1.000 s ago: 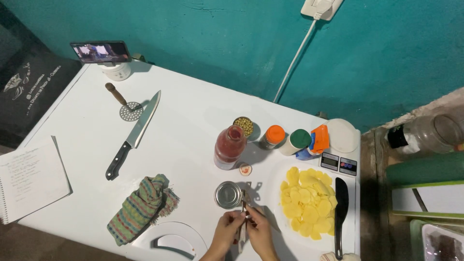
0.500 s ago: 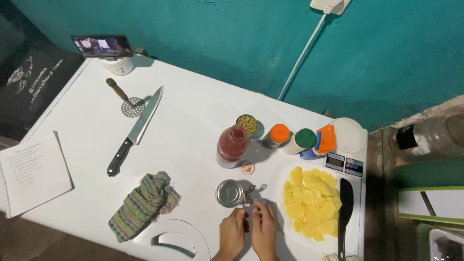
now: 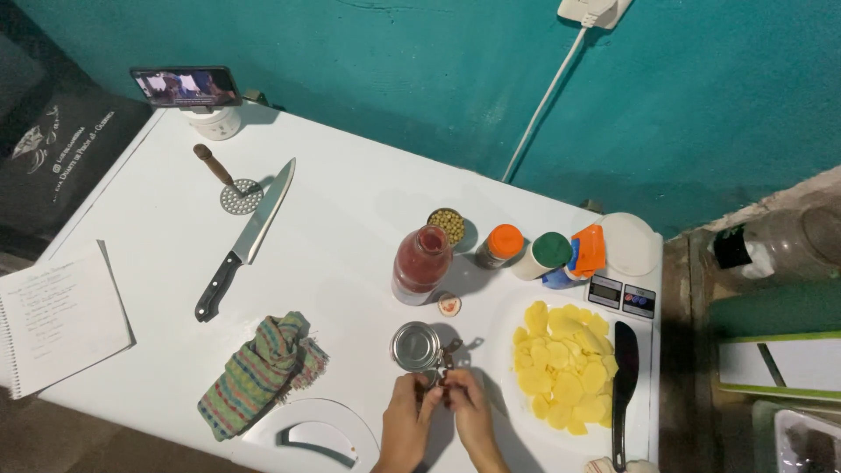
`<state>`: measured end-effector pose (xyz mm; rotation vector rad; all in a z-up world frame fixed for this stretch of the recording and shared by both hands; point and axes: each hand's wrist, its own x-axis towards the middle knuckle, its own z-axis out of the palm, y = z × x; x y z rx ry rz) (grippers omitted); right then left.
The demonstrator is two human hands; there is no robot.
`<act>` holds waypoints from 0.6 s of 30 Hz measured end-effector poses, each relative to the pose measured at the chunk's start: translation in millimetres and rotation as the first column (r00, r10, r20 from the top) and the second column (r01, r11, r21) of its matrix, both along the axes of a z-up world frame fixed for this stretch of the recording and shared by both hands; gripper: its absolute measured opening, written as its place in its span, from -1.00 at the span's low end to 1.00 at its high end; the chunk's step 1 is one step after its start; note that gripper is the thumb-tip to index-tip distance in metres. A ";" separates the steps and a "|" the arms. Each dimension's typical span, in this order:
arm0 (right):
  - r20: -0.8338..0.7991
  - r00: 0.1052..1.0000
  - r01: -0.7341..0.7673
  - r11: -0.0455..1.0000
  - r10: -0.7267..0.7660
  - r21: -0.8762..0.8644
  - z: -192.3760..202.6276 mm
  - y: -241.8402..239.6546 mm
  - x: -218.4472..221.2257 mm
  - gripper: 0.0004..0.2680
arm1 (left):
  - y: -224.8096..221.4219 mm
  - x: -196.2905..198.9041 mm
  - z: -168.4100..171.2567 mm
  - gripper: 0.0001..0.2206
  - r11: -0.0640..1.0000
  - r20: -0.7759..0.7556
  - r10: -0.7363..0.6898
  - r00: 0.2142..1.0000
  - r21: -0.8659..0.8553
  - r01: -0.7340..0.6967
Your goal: The recorder is using a manual can opener to open a metal can on a workspace.
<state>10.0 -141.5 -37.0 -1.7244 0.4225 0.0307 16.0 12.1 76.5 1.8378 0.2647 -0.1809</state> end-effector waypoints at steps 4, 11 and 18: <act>-0.386 0.921 0.143 0.872 0.056 0.467 -14.2 1.1 -19.5 -0.74 | 8.8 -9.7 -12.9 -0.71 0.965 0.053 -0.143 0.988 0.228 0.127; -0.353 0.935 0.240 0.683 0.029 0.690 -37.5 18.4 -23.4 -0.69 | 12.0 11.7 23.0 -0.71 0.960 -0.263 -0.186 0.947 0.157 0.233; -0.293 0.952 0.240 0.819 -0.093 0.521 -68.9 11.0 -25.4 -0.69 | 1.3 10.1 19.0 -0.73 0.970 -0.263 -0.196 0.945 0.092 0.227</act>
